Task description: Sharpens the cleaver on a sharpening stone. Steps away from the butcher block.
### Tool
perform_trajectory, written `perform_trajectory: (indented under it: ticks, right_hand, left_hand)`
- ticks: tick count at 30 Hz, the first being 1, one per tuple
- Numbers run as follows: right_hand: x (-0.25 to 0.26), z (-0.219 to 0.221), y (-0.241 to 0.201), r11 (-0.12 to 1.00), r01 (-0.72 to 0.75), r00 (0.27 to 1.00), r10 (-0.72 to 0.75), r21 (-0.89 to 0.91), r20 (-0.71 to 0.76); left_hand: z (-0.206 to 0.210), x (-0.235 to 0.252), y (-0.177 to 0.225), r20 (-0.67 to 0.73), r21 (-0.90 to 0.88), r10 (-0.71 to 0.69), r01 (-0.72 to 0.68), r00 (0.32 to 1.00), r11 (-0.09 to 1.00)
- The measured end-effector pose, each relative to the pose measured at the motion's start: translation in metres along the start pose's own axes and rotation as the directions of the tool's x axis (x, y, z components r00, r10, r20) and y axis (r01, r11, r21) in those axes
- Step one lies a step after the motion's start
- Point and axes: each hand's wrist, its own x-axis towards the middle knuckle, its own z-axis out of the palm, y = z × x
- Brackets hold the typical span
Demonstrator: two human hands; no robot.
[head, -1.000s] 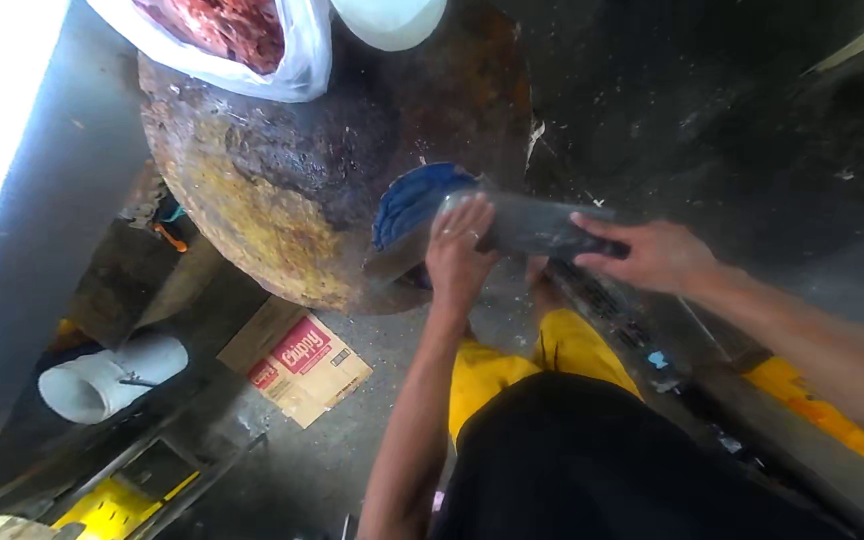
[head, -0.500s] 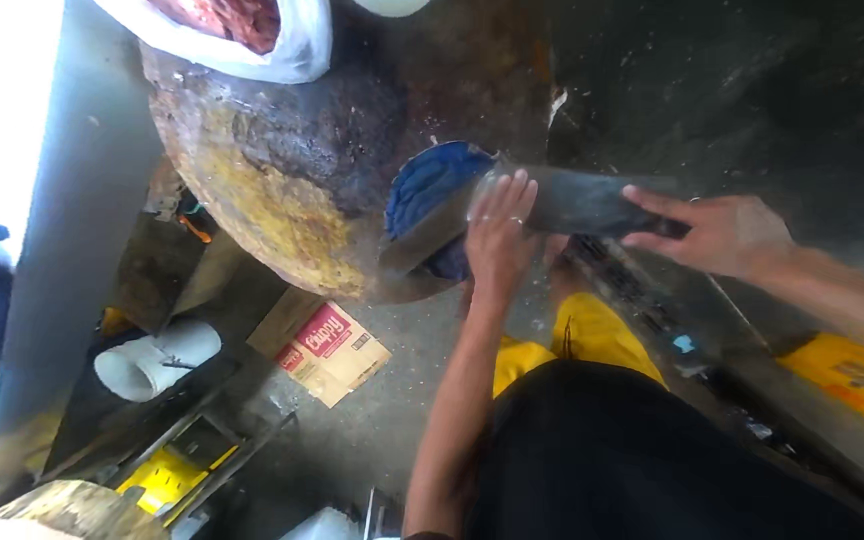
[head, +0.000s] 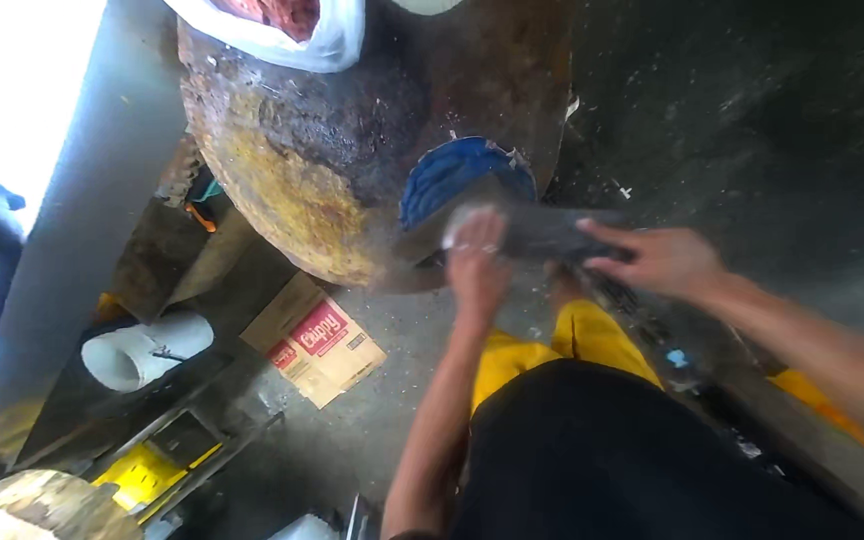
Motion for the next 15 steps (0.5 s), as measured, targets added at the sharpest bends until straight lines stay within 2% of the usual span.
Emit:
perform_trajectory:
  ticks: [2,3,4,5,7,9,10,12,15]
  right_hand:
    - [-0.056,-0.020,0.057,0.988,-0.151,0.985,0.149,-0.013,-0.090]
    - [-0.078,-0.031,0.079,0.975,-0.221,0.968,0.220,-0.002,-0.119]
    - [-0.100,-0.038,0.095,0.960,-0.279,0.950,0.280,0.030,-0.135]
    - [-0.120,-0.041,0.106,0.946,-0.314,0.934,0.322,0.078,-0.154]
    - [-0.139,-0.037,0.116,0.908,-0.349,0.899,0.395,0.232,-0.189]
    - [-0.146,-0.027,0.107,0.842,-0.368,0.872,0.460,0.394,-0.169]
    - [-0.143,-0.021,0.100,0.801,-0.367,0.861,0.485,0.472,-0.154]
    - [-0.131,-0.005,0.085,0.717,-0.344,0.857,0.504,0.606,-0.109]
    - [-0.111,0.019,0.066,0.619,-0.291,0.876,0.479,0.730,-0.057]
  left_hand:
    - [0.024,0.030,0.051,0.130,-0.107,0.157,-0.144,0.979,0.984]
    - [0.022,0.046,0.066,0.160,-0.172,0.199,-0.171,0.967,0.970]
    - [0.009,0.054,0.072,0.160,-0.227,0.186,-0.148,0.969,0.963]
    - [-0.012,0.057,0.069,0.134,-0.248,0.111,-0.075,0.985,0.966]
    - [-0.051,0.065,0.032,0.079,-0.123,-0.104,0.113,0.991,0.986]
    - [-0.081,0.062,-0.010,0.152,0.074,-0.288,0.280,0.945,0.957]
    - [-0.088,0.059,-0.027,0.207,0.140,-0.339,0.315,0.918,0.939]
    - [-0.086,0.051,-0.049,0.254,0.212,-0.339,0.290,0.906,0.933]
    - [-0.080,0.046,-0.047,0.217,0.229,-0.285,0.235,0.934,0.945]
